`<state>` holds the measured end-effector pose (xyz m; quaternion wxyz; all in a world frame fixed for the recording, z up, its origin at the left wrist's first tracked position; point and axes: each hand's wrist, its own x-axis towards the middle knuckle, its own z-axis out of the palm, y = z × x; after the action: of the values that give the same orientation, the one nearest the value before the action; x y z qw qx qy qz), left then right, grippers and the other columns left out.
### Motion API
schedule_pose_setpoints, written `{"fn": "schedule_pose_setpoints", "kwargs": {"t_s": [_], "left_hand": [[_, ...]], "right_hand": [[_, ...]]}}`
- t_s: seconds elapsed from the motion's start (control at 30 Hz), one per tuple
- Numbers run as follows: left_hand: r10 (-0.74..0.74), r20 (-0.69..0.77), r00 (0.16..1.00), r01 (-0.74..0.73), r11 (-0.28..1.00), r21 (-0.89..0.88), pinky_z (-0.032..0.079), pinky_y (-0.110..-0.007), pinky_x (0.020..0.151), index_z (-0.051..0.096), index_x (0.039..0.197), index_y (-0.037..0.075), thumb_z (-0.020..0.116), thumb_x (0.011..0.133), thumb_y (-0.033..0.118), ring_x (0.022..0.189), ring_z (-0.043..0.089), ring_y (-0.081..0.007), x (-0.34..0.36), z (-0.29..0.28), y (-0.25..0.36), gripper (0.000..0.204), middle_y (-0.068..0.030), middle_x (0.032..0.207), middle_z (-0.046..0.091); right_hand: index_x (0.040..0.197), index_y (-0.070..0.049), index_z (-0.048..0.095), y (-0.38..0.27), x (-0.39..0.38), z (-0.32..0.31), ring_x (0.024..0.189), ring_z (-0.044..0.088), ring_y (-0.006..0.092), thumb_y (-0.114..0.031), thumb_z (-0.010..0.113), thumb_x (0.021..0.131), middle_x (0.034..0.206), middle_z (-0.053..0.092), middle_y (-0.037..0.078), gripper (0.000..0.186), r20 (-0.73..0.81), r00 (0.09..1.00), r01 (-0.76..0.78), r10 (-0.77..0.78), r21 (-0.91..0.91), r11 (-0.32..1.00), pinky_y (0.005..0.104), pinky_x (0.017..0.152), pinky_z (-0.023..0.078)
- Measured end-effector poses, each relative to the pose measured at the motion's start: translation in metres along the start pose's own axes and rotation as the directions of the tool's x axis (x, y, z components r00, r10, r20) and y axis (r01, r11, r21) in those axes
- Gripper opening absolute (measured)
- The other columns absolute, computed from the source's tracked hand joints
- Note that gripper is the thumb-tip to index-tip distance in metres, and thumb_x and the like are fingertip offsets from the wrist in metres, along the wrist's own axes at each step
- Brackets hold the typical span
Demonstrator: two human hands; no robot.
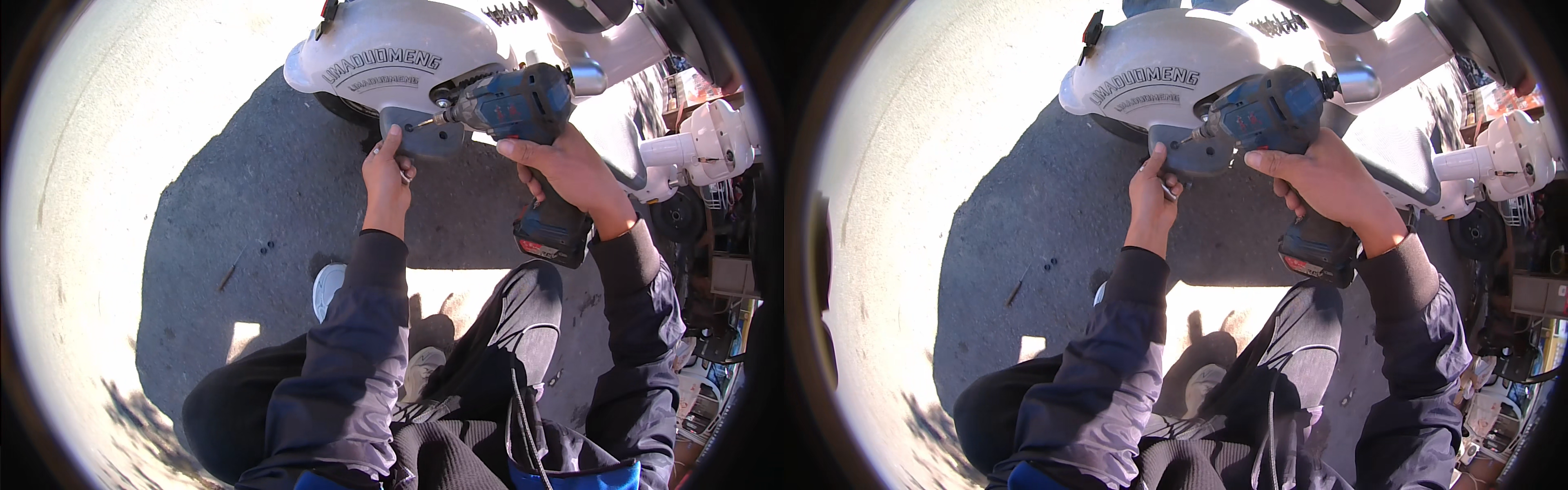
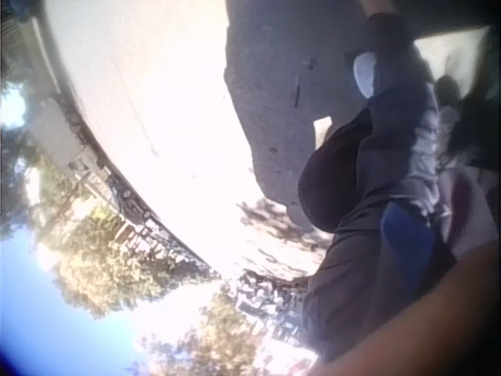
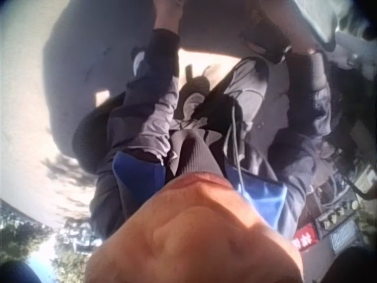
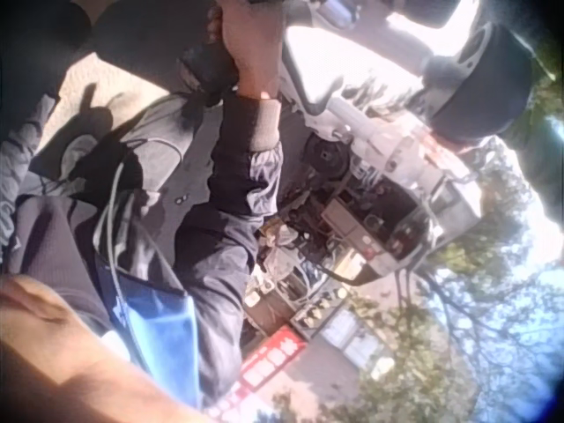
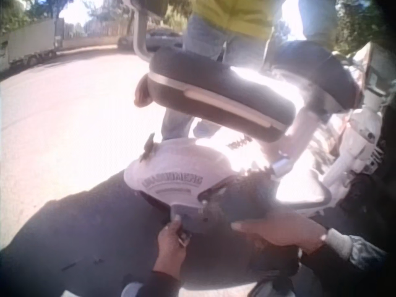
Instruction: The person uses a cordless impact driver to remove screws and a plastic cover from the rear fender of a white electric scooter. They then remove additional screws from the rear suspension area and place the removed parts on the ground.
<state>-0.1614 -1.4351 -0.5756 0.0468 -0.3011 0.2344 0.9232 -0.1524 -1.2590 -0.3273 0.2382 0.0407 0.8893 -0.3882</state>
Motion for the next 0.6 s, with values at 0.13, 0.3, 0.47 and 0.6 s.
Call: {"fn": "schedule_pose_setpoints", "kwargs": {"t_s": [0.13, 0.3, 0.47, 0.6], "left_hand": [[-0.001, 0.019, 1.0, 0.001, 1.0, -0.017, 0.039, -0.027, 0.048, 0.059, 0.093, 0.01, 0.078, 0.099, 0.025, 0.053, 0.048, -0.0082, 0.002, 0.0, 0.0, 0.024, 0.0027, 0.071, 0.051], [-0.021, 0.011, 1.0, 0.021, 1.0, -0.021, 0.039, -0.027, 0.048, 0.058, 0.092, 0.01, 0.076, 0.1, 0.025, 0.053, 0.048, -0.0083, 0.001, 0.0, 0.0, 0.025, 0.0027, 0.07, 0.05], [-0.023, -0.01, 1.0, 0.023, 1.0, -0.009, 0.039, -0.027, 0.048, 0.058, 0.092, 0.01, 0.074, 0.101, 0.027, 0.052, 0.047, -0.0081, -0.001, 0.001, 0.001, 0.025, 0.0034, 0.068, 0.048], [-0.033, -0.026, 0.999, 0.032, 0.999, -0.021, 0.039, -0.027, 0.048, 0.058, 0.091, 0.011, 0.073, 0.102, 0.027, 0.052, 0.047, -0.0083, -0.002, 0.002, 0.001, 0.025, 0.0033, 0.068, 0.047]], "right_hand": [[0.091, -0.001, 0.072, -0.026, 0.031, -0.019, 0.047, 0.058, 0.0104, -0.039, 0.08, 0.091, 0.062, 0.062, 0.003, 0.039, 0.098, 0.995, 0.04, -0.03, -0.109, 0.993, 0.0266, 0.047, 0.049], [0.079, 0.001, 0.07, -0.053, 0.048, -0.031, 0.046, 0.058, 0.0119, -0.03, 0.08, 0.087, 0.059, 0.061, 0.005, 0.033, 0.164, 0.985, 0.111, -0.06, -0.319, 0.941, 0.0285, 0.046, 0.047], [0.073, -0.001, 0.067, -0.072, 0.057, -0.026, 0.045, 0.055, 0.0132, -0.027, 0.078, 0.085, 0.058, 0.06, 0.005, 0.031, 0.195, 0.98, 0.142, -0.047, -0.512, 0.847, 0.031, 0.047, 0.046], [0.069, -0.001, 0.065, -0.077, 0.052, -0.024, 0.045, 0.054, 0.0133, -0.027, 0.077, 0.084, 0.058, 0.059, 0.005, 0.033, 0.177, 0.984, 0.075, 0.014, -0.483, 0.872, 0.0312, 0.047, 0.045]]}}
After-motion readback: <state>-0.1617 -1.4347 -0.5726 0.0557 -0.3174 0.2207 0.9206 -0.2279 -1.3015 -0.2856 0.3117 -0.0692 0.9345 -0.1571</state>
